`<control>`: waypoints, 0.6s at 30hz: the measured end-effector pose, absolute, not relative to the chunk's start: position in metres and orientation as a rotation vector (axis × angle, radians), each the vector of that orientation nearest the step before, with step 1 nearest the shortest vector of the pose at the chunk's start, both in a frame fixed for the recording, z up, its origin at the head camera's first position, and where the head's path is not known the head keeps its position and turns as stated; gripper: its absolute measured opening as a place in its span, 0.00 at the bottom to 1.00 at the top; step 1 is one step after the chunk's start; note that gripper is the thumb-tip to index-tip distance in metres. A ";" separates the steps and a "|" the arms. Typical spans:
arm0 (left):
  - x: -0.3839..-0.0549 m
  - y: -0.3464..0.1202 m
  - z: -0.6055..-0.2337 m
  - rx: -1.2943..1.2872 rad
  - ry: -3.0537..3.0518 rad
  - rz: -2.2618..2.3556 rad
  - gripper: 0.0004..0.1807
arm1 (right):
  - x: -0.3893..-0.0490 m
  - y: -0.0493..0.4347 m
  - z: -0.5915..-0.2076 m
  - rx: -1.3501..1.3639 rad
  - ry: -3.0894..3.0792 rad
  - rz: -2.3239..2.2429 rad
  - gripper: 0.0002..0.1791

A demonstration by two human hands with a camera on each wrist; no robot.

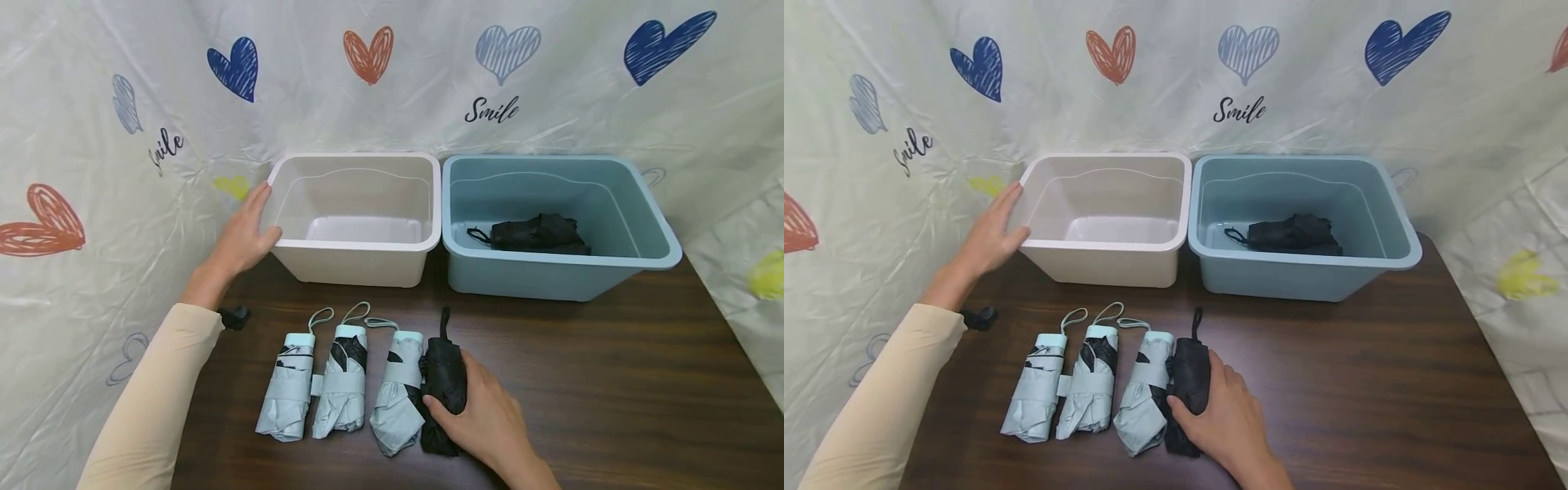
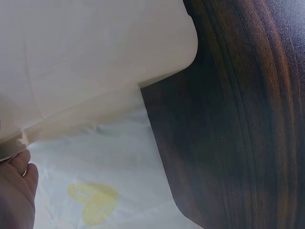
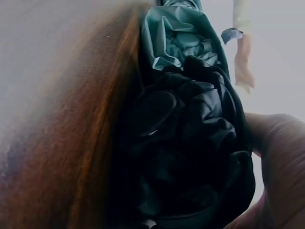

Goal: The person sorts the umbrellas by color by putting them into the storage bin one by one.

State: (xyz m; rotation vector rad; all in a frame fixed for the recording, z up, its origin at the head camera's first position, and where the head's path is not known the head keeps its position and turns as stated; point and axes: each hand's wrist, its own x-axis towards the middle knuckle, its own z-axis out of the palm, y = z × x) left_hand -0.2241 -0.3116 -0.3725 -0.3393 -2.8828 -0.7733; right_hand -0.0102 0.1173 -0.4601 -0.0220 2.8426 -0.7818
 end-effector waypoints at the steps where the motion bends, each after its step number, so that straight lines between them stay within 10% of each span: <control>1: -0.224 -0.311 -0.372 -0.342 -2.886 -0.770 0.47 | -0.010 0.117 -0.460 -0.023 2.843 -0.775 0.56; 18: -0.224 -0.312 -0.375 -0.375 -2.871 -0.752 0.47 | -0.013 0.131 -0.452 -0.052 2.784 -0.874 0.52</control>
